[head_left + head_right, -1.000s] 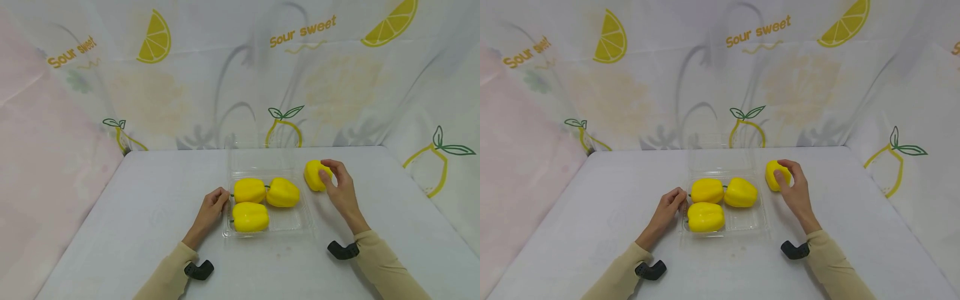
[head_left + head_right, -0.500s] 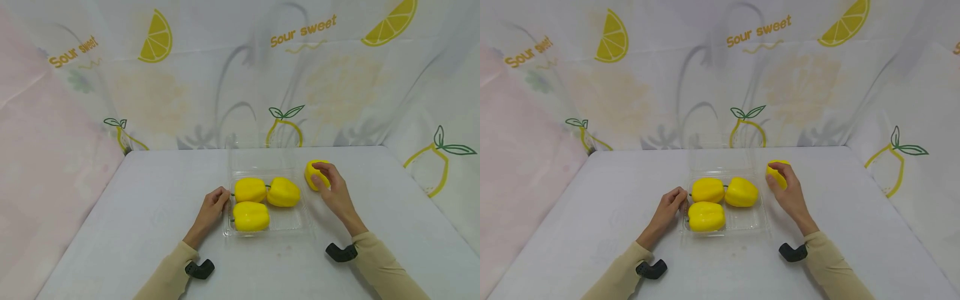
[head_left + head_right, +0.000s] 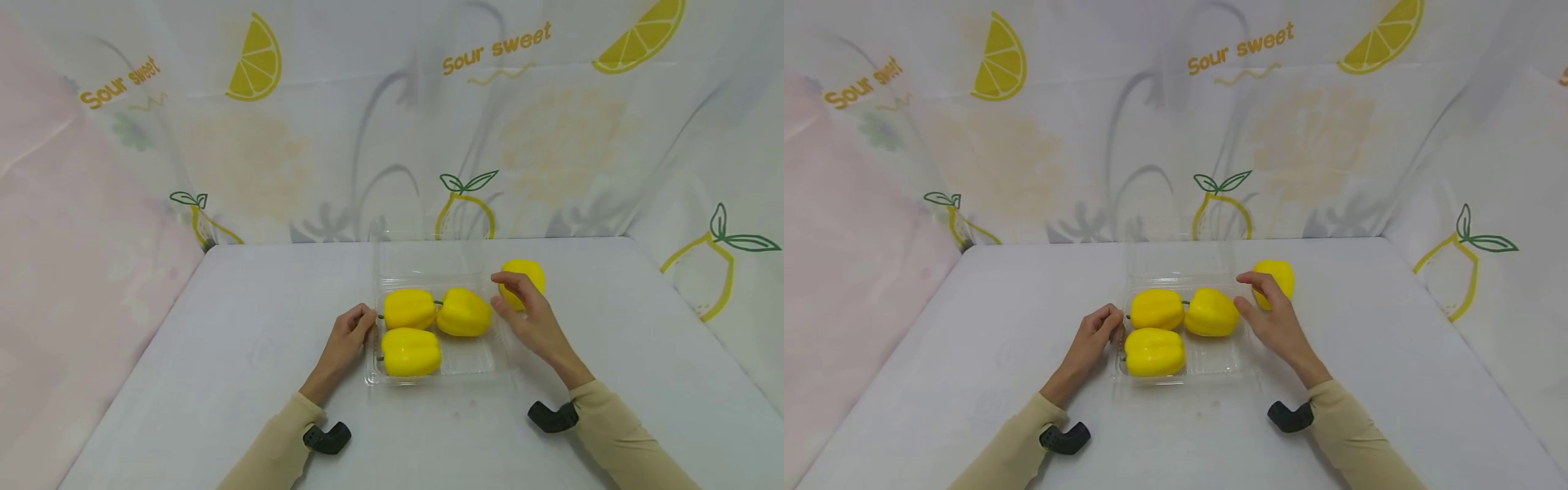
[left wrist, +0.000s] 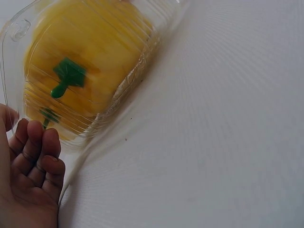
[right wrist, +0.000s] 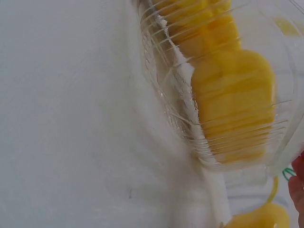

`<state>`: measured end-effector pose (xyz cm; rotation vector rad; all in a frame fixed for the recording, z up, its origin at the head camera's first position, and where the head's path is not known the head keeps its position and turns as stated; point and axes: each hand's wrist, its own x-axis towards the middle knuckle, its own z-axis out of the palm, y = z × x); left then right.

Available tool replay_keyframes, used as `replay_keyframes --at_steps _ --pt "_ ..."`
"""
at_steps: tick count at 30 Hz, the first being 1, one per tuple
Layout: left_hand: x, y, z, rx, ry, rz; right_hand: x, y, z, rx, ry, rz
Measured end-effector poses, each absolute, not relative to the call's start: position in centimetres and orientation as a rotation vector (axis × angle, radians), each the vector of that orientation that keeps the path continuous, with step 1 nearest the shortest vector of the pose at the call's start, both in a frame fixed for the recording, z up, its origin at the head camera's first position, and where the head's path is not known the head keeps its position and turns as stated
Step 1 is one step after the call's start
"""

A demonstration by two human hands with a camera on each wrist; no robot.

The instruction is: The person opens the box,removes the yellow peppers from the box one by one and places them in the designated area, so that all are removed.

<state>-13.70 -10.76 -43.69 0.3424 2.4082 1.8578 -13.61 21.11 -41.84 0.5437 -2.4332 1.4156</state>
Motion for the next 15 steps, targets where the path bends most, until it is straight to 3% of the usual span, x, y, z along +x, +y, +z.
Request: replay_keyframes --at_steps 7,15 --pt "-13.7 -10.8 -43.7 0.349 2.409 1.860 -12.3 19.7 -40.0 0.651 -2.434 1.410" --pt "-13.7 -10.7 -43.7 0.349 2.391 1.875 -13.3 19.8 -42.6 0.737 -2.426 1.358"
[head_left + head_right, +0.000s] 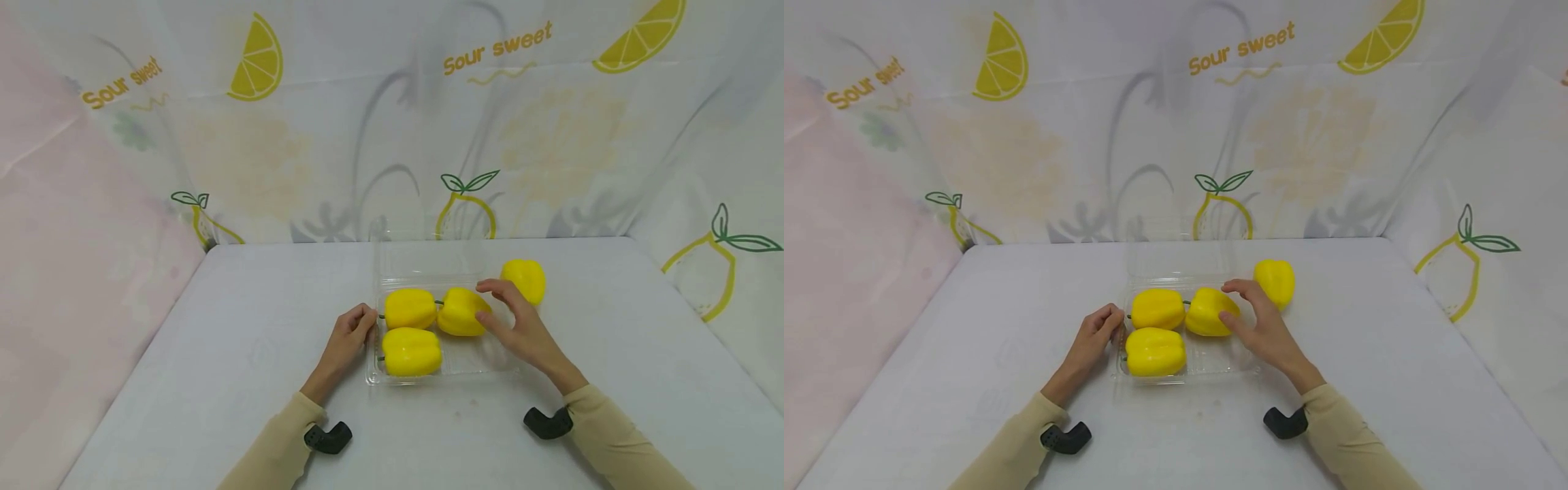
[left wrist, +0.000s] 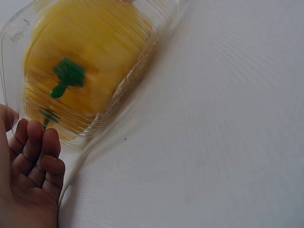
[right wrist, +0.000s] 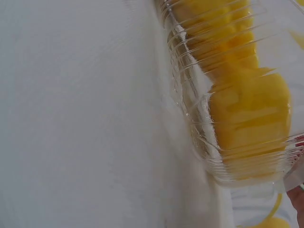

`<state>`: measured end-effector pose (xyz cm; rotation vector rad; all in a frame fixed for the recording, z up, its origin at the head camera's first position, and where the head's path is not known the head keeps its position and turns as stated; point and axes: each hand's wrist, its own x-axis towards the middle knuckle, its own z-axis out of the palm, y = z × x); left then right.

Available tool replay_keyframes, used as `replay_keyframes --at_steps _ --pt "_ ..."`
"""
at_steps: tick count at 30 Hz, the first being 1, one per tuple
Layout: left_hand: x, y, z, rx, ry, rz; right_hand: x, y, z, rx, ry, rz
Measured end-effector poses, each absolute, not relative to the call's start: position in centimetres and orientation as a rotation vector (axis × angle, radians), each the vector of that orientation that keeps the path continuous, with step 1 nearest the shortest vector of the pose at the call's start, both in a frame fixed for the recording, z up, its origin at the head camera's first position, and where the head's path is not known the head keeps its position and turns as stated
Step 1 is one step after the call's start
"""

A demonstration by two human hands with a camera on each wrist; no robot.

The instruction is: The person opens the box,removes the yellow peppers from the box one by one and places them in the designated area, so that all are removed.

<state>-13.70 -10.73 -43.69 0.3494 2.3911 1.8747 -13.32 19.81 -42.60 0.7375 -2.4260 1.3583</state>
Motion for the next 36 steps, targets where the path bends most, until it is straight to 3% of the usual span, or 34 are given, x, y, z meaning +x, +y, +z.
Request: replay_keyframes --at_steps 10,36 --pt "-13.6 -10.7 -43.7 0.364 2.394 1.871 -13.7 19.7 -44.1 0.754 -2.464 1.253" --pt "-13.7 -10.7 -43.7 0.375 2.402 1.870 -13.4 19.4 -43.7 0.874 -2.550 0.951"
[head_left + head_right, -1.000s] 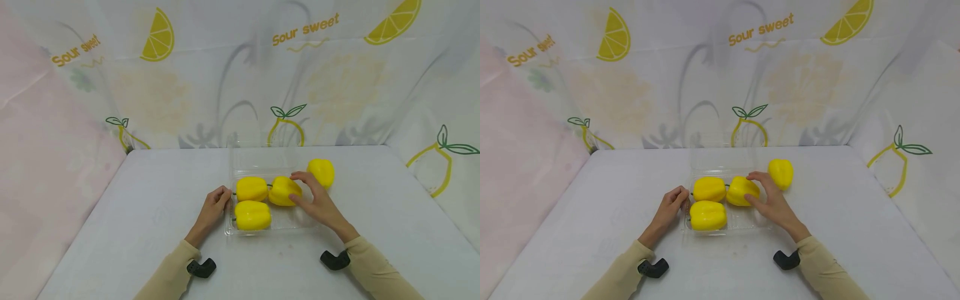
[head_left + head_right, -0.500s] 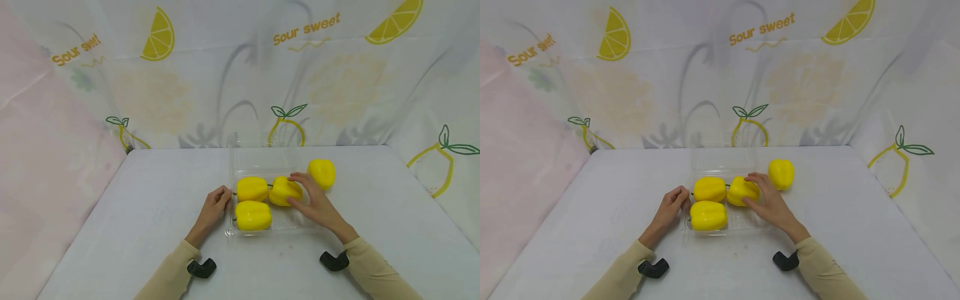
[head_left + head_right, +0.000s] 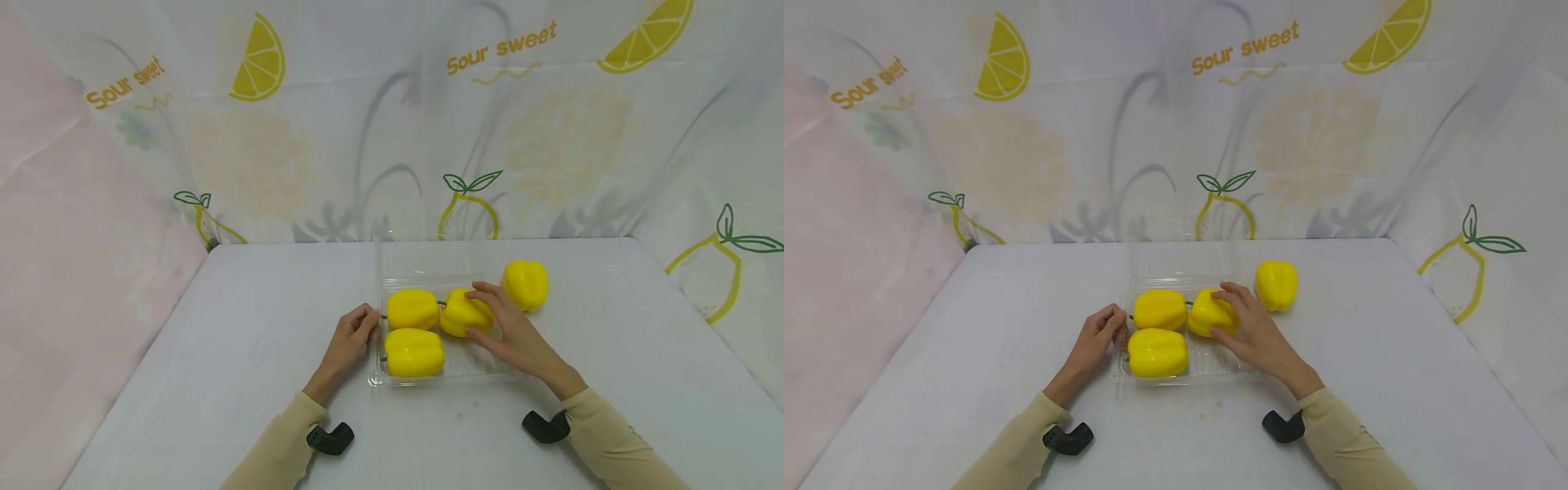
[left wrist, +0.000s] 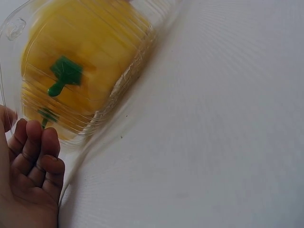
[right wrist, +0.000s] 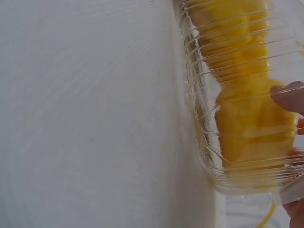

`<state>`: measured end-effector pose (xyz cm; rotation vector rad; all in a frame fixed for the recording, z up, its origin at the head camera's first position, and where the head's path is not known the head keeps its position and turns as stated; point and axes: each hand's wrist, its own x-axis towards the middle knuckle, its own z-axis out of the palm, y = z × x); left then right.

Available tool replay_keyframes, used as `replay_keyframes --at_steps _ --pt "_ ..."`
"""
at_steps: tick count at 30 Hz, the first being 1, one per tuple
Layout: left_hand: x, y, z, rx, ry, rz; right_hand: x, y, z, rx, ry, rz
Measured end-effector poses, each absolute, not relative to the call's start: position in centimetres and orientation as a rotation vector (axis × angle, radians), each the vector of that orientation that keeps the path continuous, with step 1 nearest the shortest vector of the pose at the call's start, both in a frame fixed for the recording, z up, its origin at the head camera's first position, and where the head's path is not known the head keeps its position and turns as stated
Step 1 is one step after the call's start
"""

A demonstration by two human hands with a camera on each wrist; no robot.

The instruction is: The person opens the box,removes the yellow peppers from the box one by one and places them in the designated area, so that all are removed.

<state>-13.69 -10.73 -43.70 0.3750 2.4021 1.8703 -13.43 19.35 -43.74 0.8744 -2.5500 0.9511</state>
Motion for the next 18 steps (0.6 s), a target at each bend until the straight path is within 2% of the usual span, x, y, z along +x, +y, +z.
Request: replay_keyframes --at_steps 18 --pt "-13.60 -10.71 -43.54 0.369 2.411 1.858 -13.51 19.28 -43.70 0.886 -2.563 0.924"
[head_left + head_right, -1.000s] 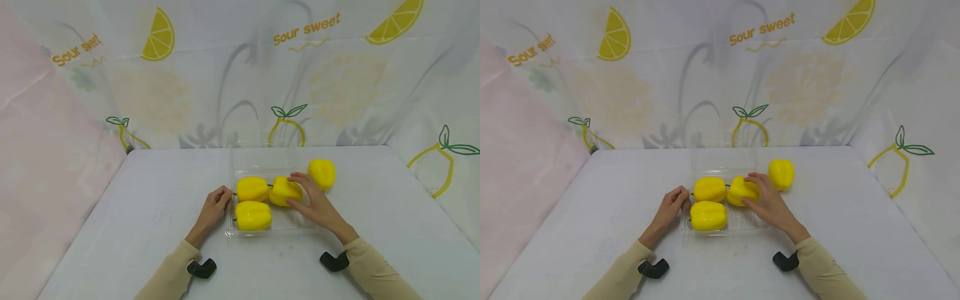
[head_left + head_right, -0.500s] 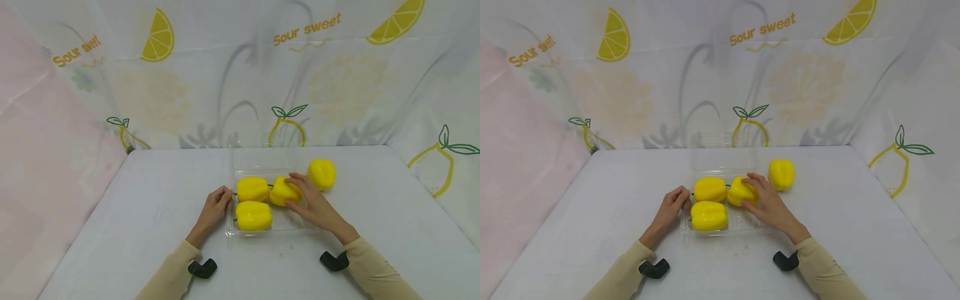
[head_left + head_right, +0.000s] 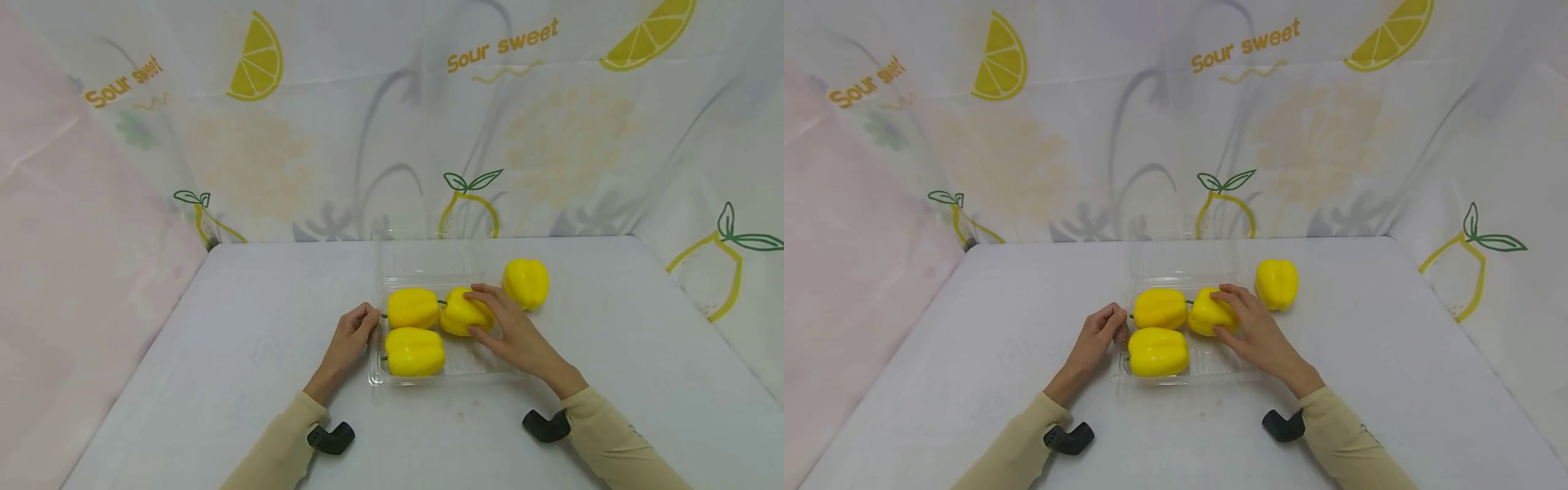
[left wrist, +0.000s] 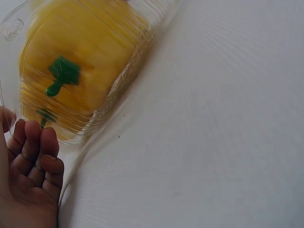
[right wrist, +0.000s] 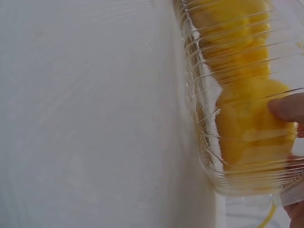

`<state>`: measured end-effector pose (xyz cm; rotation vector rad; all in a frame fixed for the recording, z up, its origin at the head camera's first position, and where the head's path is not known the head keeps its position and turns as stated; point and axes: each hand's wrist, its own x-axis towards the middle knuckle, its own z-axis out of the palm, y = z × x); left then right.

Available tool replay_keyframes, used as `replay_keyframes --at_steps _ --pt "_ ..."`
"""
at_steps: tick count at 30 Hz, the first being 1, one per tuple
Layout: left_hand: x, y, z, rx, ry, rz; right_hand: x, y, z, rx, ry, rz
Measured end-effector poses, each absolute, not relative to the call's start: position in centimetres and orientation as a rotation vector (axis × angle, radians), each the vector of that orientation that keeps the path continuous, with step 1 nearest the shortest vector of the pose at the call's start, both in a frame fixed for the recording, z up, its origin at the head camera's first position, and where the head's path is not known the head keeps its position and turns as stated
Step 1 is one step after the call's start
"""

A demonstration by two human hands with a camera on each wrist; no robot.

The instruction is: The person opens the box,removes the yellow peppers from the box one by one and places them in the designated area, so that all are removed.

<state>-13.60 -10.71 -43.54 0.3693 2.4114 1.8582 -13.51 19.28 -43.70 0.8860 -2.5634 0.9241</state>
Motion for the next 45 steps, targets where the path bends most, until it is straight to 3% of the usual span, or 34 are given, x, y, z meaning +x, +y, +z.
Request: replay_keyframes --at_steps 13,24,34,41,45 --pt "-15.0 -11.0 -46.6 0.316 2.428 1.889 -13.5 19.2 -43.6 0.885 -2.552 0.909" --pt "-14.9 -10.9 -46.9 0.353 2.451 1.913 -13.6 19.2 -43.7 0.883 -2.520 0.888" --pt "-14.9 -11.0 -46.7 0.354 2.457 1.896 -13.4 19.2 -43.5 0.873 -2.493 0.897" --pt "-13.7 -10.7 -43.6 0.357 2.415 1.853 -13.3 19.3 -43.3 0.854 -2.506 0.928" --pt "-13.7 -10.6 -43.6 0.353 2.421 1.843 -13.3 19.3 -43.4 0.861 -2.490 0.939"
